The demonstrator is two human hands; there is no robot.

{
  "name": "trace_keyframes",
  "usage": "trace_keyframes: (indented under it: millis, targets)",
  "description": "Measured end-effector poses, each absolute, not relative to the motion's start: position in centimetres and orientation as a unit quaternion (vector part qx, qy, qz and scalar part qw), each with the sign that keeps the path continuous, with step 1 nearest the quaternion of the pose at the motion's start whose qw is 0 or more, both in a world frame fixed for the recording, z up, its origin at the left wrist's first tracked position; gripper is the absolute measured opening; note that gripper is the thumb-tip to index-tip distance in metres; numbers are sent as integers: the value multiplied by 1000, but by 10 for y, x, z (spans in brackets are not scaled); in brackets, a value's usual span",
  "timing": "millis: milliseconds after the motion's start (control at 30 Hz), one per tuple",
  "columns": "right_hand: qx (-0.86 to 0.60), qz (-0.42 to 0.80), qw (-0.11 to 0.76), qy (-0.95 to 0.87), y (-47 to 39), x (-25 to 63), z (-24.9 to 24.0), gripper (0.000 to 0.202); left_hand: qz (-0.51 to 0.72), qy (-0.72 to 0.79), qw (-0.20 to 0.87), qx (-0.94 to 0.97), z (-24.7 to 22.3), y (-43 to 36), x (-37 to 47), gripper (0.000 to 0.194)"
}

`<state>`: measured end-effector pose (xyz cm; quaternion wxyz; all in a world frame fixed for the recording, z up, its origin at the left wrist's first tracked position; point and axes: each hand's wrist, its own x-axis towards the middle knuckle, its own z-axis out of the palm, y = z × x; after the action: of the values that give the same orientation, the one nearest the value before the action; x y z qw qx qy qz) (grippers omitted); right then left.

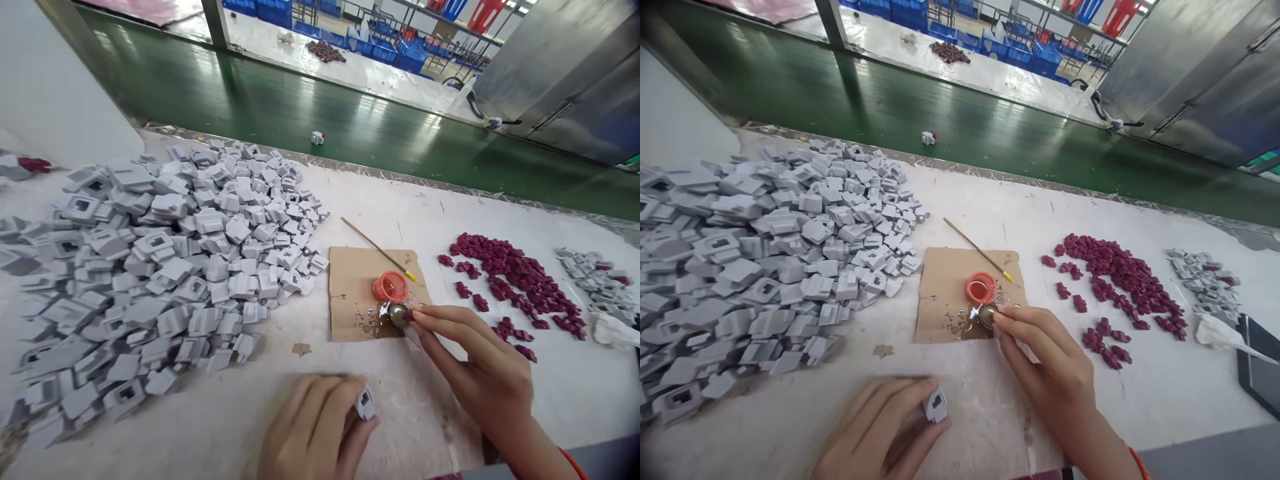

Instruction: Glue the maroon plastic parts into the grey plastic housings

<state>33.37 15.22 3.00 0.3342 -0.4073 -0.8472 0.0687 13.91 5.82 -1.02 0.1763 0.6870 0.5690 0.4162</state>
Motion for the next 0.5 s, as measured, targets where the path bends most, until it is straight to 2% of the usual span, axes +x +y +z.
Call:
trace_keyframes:
  millis: [133, 267, 500]
  targets:
    - [-429, 156, 369, -809, 124, 330, 34, 28, 422, 563, 197, 682, -11, 59, 139, 11]
    - [-414, 257, 344, -803, 95, 320, 32, 30, 424, 567, 212, 673, -11, 58, 140, 12]
    - [-389, 284, 339, -808, 89, 312, 21, 28, 419, 545, 224, 691, -11, 60, 136, 16]
